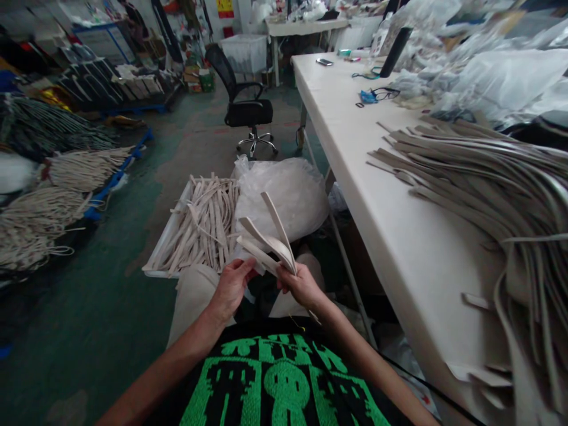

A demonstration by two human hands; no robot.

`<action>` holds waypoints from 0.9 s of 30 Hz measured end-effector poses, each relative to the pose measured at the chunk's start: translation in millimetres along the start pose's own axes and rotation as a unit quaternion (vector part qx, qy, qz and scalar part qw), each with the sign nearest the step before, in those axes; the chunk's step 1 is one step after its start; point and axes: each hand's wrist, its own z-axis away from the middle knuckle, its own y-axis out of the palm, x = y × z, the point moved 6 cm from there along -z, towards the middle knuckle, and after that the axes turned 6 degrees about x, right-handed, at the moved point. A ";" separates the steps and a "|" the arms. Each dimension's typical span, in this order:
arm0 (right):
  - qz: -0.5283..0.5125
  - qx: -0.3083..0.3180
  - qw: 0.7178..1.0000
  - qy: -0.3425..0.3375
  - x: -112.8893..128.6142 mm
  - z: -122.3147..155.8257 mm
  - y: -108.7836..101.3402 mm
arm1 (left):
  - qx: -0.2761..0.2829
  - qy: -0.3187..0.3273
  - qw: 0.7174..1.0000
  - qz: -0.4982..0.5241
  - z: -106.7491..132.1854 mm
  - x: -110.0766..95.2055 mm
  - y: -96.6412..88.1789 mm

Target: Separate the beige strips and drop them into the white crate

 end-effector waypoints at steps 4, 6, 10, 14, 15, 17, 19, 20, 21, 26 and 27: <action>-0.081 -0.051 0.995 0.002 6.0 11.7 -20.2 | -0.034 -0.025 0.997 0.071 -4.7 -12.0 -15.4; -0.086 -0.048 0.995 0.005 10.4 19.4 -25.2 | -0.050 -0.031 0.995 0.085 -5.6 -17.4 -20.0; -0.006 -0.015 1.000 0.024 18.3 32.8 -24.1 | -0.059 -0.024 0.995 0.082 -7.4 -23.5 -20.5; 0.061 0.007 0.997 0.036 20.0 37.9 -19.4 | -0.069 -0.019 0.995 0.076 -9.0 -23.2 -22.1; 0.067 0.013 0.997 0.038 18.6 37.8 -18.7 | -0.068 -0.020 0.995 0.075 -9.2 -22.7 -22.6; 0.078 0.024 0.996 0.043 13.8 36.6 -17.9 | -0.065 -0.021 0.995 0.075 -9.3 -22.1 -24.0; 0.092 0.033 0.994 0.045 8.2 35.1 -17.7 | -0.066 -0.020 0.995 0.073 -9.4 -22.2 -26.0; 0.097 0.037 0.994 0.046 5.5 34.5 -17.6 | -0.068 -0.019 0.995 0.072 -9.6 -22.5 -27.2; 0.101 0.037 0.993 0.045 3.4 34.0 -17.7 | -0.069 -0.018 0.995 0.070 -10.0 -22.9 -28.4; 0.138 0.008 0.990 0.017 3.1 34.1 -22.2 | -0.061 -0.020 0.997 0.038 -12.9 -25.7 -34.3; 0.165 0.001 0.986 -0.005 5.9 34.8 -23.1 | -0.060 -0.018 0.998 0.031 -13.3 -26.7 -35.2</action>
